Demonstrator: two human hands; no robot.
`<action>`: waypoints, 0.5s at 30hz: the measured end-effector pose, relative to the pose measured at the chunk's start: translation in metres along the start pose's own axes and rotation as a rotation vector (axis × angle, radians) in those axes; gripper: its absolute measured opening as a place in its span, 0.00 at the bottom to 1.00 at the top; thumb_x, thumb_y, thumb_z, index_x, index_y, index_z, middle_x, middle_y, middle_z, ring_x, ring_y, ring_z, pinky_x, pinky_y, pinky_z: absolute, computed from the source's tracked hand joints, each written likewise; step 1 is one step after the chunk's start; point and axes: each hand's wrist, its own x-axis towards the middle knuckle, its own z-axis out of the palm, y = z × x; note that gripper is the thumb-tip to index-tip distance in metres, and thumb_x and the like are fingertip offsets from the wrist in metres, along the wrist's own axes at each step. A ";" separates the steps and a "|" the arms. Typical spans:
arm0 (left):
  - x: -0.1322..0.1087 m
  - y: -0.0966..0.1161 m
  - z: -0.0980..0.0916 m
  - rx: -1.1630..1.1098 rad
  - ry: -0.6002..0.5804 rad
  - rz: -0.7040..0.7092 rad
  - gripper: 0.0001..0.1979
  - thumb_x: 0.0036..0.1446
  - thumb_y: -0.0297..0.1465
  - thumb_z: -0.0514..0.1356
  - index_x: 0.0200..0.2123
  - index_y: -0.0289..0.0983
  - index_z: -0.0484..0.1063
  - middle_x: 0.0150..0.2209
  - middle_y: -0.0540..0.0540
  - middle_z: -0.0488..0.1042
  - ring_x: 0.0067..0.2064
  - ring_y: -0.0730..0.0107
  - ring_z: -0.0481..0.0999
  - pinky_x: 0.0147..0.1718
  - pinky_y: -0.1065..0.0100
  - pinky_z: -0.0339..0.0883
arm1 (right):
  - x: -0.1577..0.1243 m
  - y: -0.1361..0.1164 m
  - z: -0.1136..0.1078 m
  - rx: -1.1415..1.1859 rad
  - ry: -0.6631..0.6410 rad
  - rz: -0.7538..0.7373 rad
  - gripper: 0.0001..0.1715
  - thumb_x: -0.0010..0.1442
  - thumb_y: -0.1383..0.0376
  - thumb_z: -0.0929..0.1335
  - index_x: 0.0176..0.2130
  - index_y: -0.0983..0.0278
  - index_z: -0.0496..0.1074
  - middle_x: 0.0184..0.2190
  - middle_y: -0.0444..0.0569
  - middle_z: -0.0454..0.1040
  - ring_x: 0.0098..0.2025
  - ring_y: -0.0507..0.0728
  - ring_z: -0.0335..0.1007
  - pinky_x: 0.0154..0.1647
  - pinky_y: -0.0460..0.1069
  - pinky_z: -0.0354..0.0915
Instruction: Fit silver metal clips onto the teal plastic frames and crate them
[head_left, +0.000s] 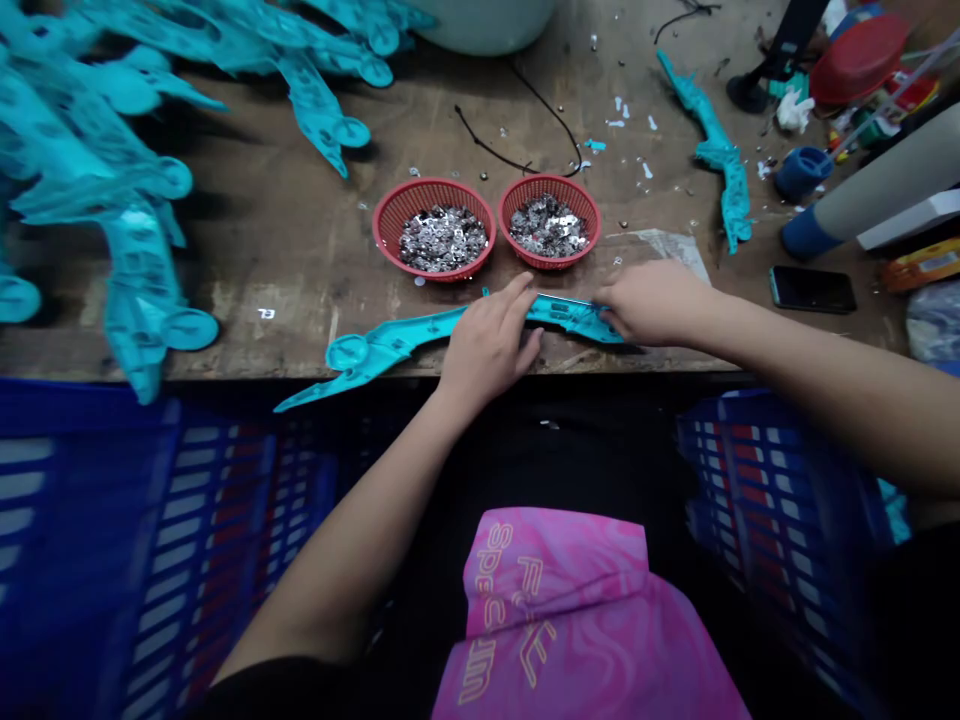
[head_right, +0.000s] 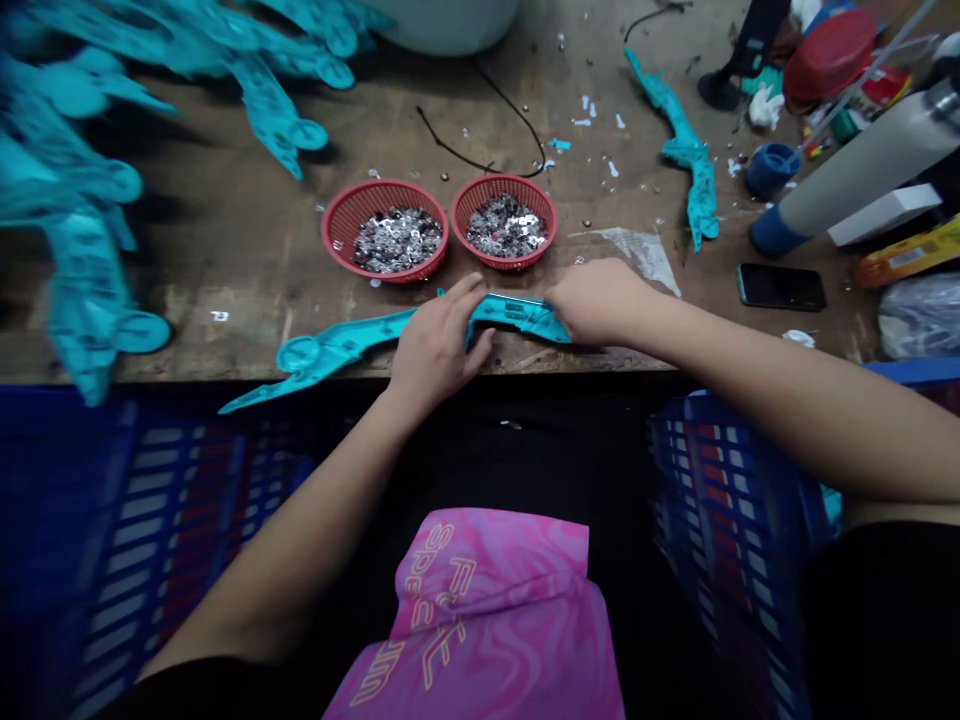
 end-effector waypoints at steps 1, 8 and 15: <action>0.001 0.001 -0.001 0.020 -0.021 0.007 0.30 0.76 0.34 0.57 0.78 0.37 0.63 0.78 0.30 0.67 0.72 0.41 0.75 0.67 0.43 0.73 | 0.000 0.000 -0.001 -0.010 -0.011 0.009 0.09 0.67 0.61 0.73 0.42 0.60 0.86 0.37 0.56 0.86 0.34 0.61 0.76 0.37 0.54 0.65; 0.009 0.008 -0.008 0.125 -0.207 -0.025 0.31 0.77 0.35 0.55 0.79 0.36 0.66 0.75 0.33 0.72 0.73 0.37 0.70 0.66 0.40 0.68 | -0.002 -0.019 -0.015 -0.046 -0.176 0.113 0.14 0.69 0.62 0.72 0.50 0.63 0.87 0.46 0.64 0.87 0.44 0.69 0.84 0.47 0.58 0.71; 0.016 0.011 -0.009 0.124 -0.258 -0.070 0.28 0.78 0.35 0.53 0.77 0.42 0.71 0.79 0.40 0.67 0.78 0.37 0.65 0.67 0.37 0.63 | -0.005 -0.022 -0.027 -0.119 -0.115 0.076 0.21 0.75 0.70 0.64 0.55 0.67 0.85 0.51 0.63 0.86 0.51 0.68 0.84 0.48 0.56 0.69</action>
